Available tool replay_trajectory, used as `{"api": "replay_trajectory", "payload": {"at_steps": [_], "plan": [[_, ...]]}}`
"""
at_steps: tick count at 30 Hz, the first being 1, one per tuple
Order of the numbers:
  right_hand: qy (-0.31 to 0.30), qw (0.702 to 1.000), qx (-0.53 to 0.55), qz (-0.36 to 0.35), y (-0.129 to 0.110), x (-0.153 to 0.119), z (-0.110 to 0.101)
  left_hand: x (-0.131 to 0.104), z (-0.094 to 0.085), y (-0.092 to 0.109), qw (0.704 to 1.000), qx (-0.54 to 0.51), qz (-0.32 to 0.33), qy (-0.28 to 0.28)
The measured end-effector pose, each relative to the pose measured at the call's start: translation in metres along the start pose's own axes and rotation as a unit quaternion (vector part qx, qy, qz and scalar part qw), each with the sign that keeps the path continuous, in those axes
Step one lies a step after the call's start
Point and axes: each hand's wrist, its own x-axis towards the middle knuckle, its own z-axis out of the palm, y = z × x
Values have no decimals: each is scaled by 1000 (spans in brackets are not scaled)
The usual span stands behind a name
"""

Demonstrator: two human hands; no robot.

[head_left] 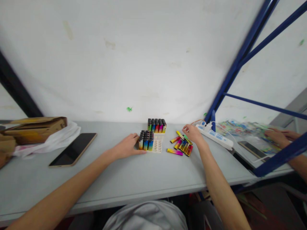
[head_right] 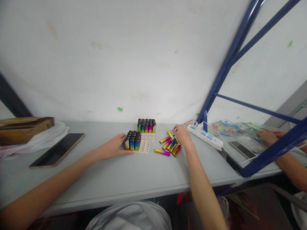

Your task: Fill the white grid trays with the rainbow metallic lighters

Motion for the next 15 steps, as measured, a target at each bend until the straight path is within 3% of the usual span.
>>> {"api": "replay_trajectory", "payload": {"at_steps": [6,12,15], "plan": [[-26,999,-3,46,8,-2,-1,0,2,-2,1000,6,11,1],[-30,999,13,-26,-2,2,6,1,0,-1,1000,2,8,-12],[-35,999,10,5,0,1,7,1,-2,1,1000,8,-2,-27]]}}
